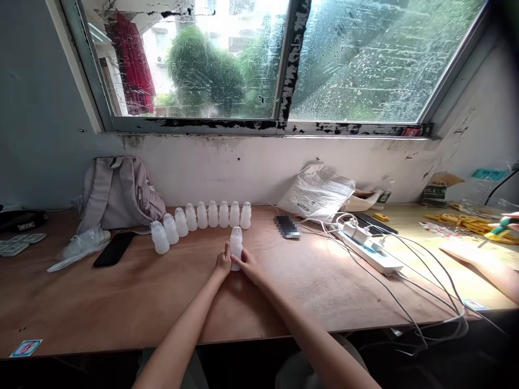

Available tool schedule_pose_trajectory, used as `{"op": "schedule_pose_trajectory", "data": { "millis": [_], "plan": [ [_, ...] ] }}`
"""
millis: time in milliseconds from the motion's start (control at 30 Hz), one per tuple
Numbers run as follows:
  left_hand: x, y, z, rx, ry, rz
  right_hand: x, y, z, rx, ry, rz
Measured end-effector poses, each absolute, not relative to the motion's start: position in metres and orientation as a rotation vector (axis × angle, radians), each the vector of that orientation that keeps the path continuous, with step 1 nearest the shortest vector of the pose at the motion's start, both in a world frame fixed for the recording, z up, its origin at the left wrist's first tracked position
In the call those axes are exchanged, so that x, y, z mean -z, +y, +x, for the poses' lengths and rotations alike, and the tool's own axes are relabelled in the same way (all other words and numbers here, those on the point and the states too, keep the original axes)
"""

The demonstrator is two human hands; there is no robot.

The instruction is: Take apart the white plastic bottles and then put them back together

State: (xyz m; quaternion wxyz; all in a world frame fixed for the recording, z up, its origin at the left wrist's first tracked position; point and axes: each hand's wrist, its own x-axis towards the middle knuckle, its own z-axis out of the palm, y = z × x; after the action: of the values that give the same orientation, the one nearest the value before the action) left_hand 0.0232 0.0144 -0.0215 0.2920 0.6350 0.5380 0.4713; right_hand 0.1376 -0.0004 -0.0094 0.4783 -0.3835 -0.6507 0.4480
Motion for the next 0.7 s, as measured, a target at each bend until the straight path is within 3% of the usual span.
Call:
{"op": "schedule_pose_trajectory", "data": {
  "millis": [300,700],
  "plan": [
    [0.024,0.013,0.026,-1.235,1.338,1.787,0.022,0.038,0.193,-0.667,-1.668,-1.221],
    [0.024,0.012,0.024,-1.283,1.233,1.559,0.019,0.129,0.229,-0.493,-1.471,-1.458]
  ]
}}
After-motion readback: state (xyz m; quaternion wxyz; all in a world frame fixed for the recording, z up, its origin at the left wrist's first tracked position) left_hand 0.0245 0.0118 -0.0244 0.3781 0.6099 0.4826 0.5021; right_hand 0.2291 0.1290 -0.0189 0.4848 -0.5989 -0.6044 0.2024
